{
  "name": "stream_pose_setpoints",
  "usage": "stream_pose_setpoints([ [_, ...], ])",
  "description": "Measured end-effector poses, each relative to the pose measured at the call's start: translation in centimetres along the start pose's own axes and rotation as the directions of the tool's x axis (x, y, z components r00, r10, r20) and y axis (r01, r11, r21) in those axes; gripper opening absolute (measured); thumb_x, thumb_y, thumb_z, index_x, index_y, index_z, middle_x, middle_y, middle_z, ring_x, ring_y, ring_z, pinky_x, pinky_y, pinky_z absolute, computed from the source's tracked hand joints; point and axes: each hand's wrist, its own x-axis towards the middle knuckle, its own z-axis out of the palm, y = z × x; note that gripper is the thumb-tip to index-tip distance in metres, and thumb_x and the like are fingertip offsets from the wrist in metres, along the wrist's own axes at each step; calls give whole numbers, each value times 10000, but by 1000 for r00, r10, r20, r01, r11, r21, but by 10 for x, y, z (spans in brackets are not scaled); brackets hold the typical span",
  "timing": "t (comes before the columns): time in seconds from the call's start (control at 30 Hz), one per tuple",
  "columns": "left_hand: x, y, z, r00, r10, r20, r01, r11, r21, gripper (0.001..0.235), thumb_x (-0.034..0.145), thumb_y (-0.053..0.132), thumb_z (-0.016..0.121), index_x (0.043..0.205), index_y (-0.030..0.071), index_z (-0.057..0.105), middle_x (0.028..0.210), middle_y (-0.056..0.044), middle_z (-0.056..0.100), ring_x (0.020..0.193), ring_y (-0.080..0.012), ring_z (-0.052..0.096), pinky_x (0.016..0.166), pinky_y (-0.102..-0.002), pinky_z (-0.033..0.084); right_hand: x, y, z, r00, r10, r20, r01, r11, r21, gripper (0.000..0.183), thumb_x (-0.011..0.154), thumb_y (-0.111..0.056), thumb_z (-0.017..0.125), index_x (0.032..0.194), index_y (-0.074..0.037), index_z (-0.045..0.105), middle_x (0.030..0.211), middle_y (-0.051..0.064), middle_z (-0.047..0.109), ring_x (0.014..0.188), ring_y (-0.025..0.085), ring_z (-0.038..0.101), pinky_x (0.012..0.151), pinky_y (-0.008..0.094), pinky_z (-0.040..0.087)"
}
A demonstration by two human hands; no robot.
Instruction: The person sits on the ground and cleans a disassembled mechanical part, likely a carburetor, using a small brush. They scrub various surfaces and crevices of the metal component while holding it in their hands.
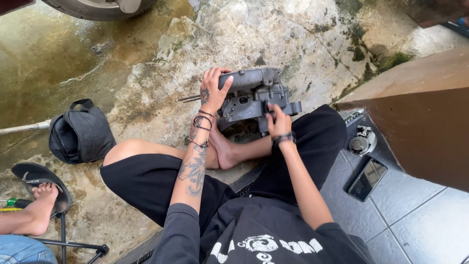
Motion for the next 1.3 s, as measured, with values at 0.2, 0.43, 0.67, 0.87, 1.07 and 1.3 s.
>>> stream_pose_setpoints([
  [0.2,-3,3,-1,1000,-9,5,10,1000,-15,341,1042,507,527,1121,197,645,1073,-26,633,1098,-289,580,996,-454,455,14,-18,-11,1000,-12,11,11,998,59,342,957,-128,600,1286,-213,632,545,59,611,527,375,618,587,466,514],
  [0.43,-5,-2,4,1000,-30,3,30,999,-25,353,1037,522,536,1126,200,650,1074,-17,636,1102,-269,576,995,-455,452,-21,-16,-11,999,46,23,-47,997,55,381,922,-144,634,1296,-216,643,604,103,644,645,429,658,632,530,515],
  [0.67,-2,1,1,1000,-5,10,5,1000,-18,321,1048,494,533,1135,204,641,1079,-14,630,1109,-267,568,1007,-449,448,5,-15,-13,1000,-13,25,11,998,56,311,950,-152,626,1255,-210,641,566,63,623,560,382,621,601,490,497],
  [0.87,-1,1,2,1000,-14,6,14,1000,-19,333,1046,504,532,1135,204,645,1082,-7,628,1102,-259,564,999,-454,451,-25,-17,-11,999,17,44,-20,998,52,370,938,-163,618,1305,-215,628,583,106,634,624,438,650,627,529,511],
  [1.07,-2,5,-2,1000,-1,25,2,1000,-18,341,1042,511,533,1144,204,641,1099,-21,631,1119,-288,568,1014,-463,451,17,-13,-7,999,-41,7,41,998,49,376,945,-133,619,1313,-212,624,552,62,623,560,405,638,579,497,505],
  [1.3,-2,2,0,1000,-18,11,18,1000,-1,322,1034,513,545,1131,221,641,1093,-1,631,1119,-274,573,1014,-451,451,-40,-25,-12,997,-18,69,16,999,30,380,951,-169,592,1328,-220,605,540,102,591,583,431,646,589,522,508],
])
